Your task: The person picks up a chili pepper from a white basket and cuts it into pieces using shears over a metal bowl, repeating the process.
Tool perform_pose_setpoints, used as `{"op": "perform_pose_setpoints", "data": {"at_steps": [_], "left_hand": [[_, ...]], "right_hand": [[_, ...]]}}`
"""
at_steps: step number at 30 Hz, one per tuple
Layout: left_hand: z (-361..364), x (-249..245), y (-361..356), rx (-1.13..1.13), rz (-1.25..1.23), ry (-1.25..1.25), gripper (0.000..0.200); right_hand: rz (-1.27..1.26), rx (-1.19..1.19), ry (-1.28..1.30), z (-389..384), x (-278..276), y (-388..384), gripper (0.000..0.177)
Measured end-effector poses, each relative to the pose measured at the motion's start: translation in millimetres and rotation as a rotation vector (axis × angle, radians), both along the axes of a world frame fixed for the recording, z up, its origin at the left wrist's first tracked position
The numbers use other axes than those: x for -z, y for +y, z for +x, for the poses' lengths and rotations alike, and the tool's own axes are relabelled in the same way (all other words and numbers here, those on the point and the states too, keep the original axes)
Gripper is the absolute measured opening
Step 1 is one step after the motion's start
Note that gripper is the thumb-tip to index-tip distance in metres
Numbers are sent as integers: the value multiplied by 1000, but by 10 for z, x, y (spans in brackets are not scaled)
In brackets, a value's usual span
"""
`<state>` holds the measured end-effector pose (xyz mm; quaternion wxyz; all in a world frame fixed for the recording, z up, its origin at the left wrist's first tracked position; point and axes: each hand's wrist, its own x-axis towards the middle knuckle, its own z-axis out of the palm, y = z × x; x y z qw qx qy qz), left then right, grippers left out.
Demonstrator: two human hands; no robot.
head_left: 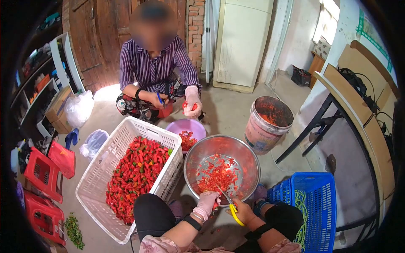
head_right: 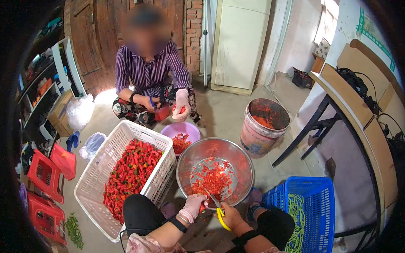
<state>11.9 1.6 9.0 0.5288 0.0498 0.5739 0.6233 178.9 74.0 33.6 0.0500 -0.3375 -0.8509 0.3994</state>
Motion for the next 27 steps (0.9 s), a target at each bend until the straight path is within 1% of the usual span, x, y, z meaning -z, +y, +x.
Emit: {"op": "perform_pose_setpoints", "data": {"at_steps": [4, 6, 8, 9, 13, 17, 19, 22, 24, 27], "left_hand": [[-9, -18, 11, -30, 29, -55, 13], [-10, -83, 7, -27, 37, -55, 12], [-2, -143, -4, -2, -11, 26, 12], [12, -109, 10, -29, 12, 38, 12], [13, -81, 16, -24, -14, -3, 13], [20, -88, 6, -29, 61, 4, 14], [8, -89, 2, -26, 81, -9, 14], [9, -96, 3, -32, 79, -19, 14], [8, -98, 10, -81, 82, -64, 14], [1, -118, 6, -75, 95, -74, 13]], "right_hand": [[25, -14, 5, 18, 55, 17, 50], [45, -12, 11, 9, 7, 5, 47], [64, -11, 17, -3, -20, -17, 45], [90, -9, 3, -8, -26, -24, 43], [124, 11, -36, -21, -74, -30, 39], [173, 14, -26, -16, -86, -46, 39], [168, 31, 8, -17, 15, -25, 47], [168, 26, 39, -8, 48, -19, 46], [174, 23, 50, -4, 68, -7, 46], [171, 20, 54, -11, 30, -11, 47]]}}
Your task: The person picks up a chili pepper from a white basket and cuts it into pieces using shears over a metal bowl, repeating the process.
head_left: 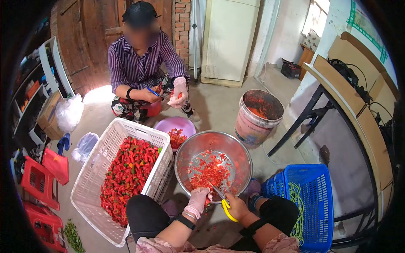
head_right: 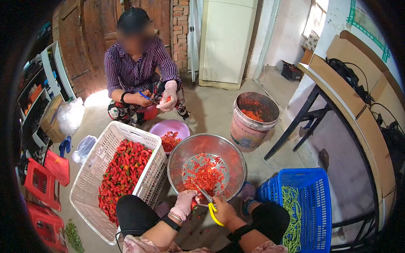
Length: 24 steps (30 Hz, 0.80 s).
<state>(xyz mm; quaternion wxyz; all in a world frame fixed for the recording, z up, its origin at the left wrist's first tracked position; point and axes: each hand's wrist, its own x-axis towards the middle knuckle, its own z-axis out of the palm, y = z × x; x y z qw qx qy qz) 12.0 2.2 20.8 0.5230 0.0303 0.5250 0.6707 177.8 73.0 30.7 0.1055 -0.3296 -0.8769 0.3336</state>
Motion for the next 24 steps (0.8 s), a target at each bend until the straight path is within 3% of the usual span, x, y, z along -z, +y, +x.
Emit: {"op": "perform_pose_setpoints", "data": {"at_steps": [5, 24], "left_hand": [[-12, 42, -2, 10, -14, -13, 13], [-7, -5, -11, 26, -6, -35, 14]], "right_hand": [[5, 4, -15, -9, -51, -17, 39], [-1, 0, -41, -3, -34, -5, 47]]}}
